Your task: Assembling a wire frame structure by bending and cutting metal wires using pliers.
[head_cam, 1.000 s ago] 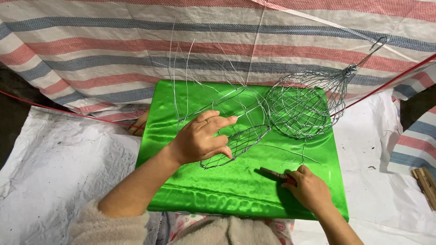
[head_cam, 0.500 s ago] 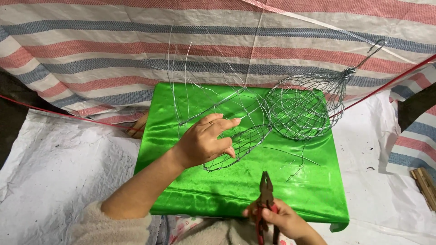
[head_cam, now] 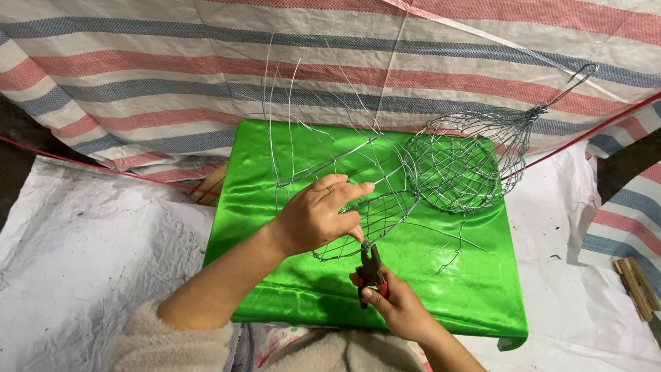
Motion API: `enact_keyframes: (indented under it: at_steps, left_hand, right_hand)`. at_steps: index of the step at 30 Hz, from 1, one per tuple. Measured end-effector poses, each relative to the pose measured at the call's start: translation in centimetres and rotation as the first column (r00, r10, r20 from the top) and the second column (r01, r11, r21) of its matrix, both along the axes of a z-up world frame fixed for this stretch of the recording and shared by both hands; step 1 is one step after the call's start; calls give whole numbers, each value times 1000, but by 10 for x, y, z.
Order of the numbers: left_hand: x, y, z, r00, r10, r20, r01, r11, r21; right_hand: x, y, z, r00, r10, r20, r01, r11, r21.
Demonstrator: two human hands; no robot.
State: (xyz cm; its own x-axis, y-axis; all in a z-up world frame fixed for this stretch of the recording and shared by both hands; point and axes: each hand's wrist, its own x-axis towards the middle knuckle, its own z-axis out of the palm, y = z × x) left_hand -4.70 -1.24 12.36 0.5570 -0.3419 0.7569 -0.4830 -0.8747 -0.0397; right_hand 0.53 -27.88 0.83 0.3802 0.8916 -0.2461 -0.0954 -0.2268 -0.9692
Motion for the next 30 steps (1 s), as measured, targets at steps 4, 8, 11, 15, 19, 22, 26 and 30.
enact_keyframes:
  at_steps: [4,8,11,15,19,22,26,30]
  left_hand:
    - [-2,0,1,1000,-14,-17,14,1000,-15]
    - [-2,0,2,1000,-18,-21,17,1000,-15]
    - [-2,1,3,998,-57,-33,56,998,-37]
    - [-3,1,2,998,-58,-36,57,998,-29]
    - [-4,-3,1,998,-54,-30,53,998,-37]
    - [-5,-5,1,998,-55,-27,54,998,-38]
    - [-6,-5,-2,997,-71,-40,68,996,-62]
    - [-7,-8,0,999,-47,-18,46,999,-19]
  right_hand:
    - [1,5,2,992,-1,129,-3,999,33]
    - [6,9,9,942,10,336,-22,999,32]
    - [8,7,-2,945,22,327,-45,997,65]
    - [15,11,5,922,52,383,-81,995,60]
    - [17,15,4,918,70,390,-111,990,85]
    - [17,14,-9,942,61,331,-102,989,107]
    - [16,10,-19,948,37,318,-68,994,87]
    - [15,8,-27,946,0,325,-20,998,58]
